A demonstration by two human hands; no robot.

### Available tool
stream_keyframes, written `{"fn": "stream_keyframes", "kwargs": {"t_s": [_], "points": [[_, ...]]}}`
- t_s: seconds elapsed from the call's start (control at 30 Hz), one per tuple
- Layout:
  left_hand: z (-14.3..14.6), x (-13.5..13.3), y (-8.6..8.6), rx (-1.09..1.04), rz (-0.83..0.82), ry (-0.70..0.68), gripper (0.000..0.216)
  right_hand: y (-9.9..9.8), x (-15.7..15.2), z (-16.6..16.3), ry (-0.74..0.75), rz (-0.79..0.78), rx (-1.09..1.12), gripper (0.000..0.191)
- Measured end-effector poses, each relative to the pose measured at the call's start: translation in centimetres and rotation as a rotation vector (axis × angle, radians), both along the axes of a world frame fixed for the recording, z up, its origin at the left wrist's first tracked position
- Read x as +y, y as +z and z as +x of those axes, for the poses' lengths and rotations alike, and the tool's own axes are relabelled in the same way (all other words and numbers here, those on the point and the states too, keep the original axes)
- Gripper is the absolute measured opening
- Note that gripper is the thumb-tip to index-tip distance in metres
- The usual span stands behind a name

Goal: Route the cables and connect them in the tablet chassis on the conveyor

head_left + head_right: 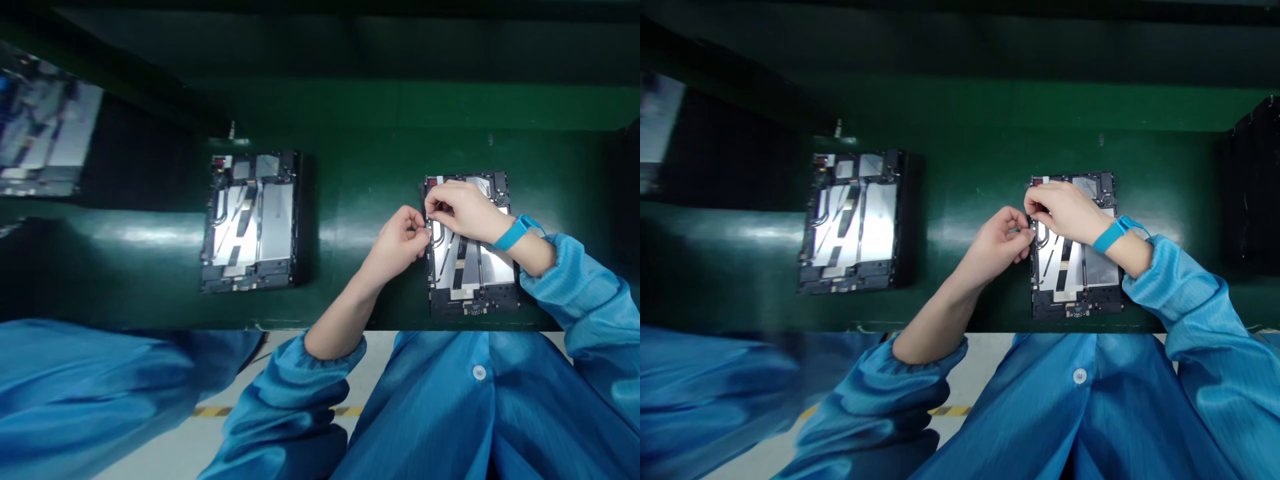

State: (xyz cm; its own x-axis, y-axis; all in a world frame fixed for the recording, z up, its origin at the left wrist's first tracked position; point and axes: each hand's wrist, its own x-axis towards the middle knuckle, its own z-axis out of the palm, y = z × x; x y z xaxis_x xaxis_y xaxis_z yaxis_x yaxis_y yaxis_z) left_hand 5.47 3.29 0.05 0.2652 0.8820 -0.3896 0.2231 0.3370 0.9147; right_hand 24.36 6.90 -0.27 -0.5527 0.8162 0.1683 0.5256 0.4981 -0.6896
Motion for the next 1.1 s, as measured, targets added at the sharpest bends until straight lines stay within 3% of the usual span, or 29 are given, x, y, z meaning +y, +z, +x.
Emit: {"fn": "stream_keyframes", "kwargs": {"t_s": [0.33,0.47,0.67,0.87,1.1], "points": [[0.4,0.9,0.4,-0.02,-0.113,-0.004,0.03,0.4,0.0,-0.1,-0.021,-0.044,0.015,0.015],[0.7,2.0,0.9,0.012,-0.187,-0.011,0.035,0.6,0.1,-0.1,-0.155,-0.021,0.06,0.011],[1.1,4.1,0.8,-0.07,-0.165,0.053,0.04,0.8,0.3,0.0,-0.322,-0.068,0.142,0.014],[1.2,4.4,-0.2,-0.159,-0.133,0.105,0.038,1.2,0.3,0.2,-0.304,-0.135,0.141,0.017],[1.2,4.1,-0.5,-0.142,-0.1,0.086,0.039,0.3,0.3,0.4,-0.308,-0.053,0.044,0.014]]}}
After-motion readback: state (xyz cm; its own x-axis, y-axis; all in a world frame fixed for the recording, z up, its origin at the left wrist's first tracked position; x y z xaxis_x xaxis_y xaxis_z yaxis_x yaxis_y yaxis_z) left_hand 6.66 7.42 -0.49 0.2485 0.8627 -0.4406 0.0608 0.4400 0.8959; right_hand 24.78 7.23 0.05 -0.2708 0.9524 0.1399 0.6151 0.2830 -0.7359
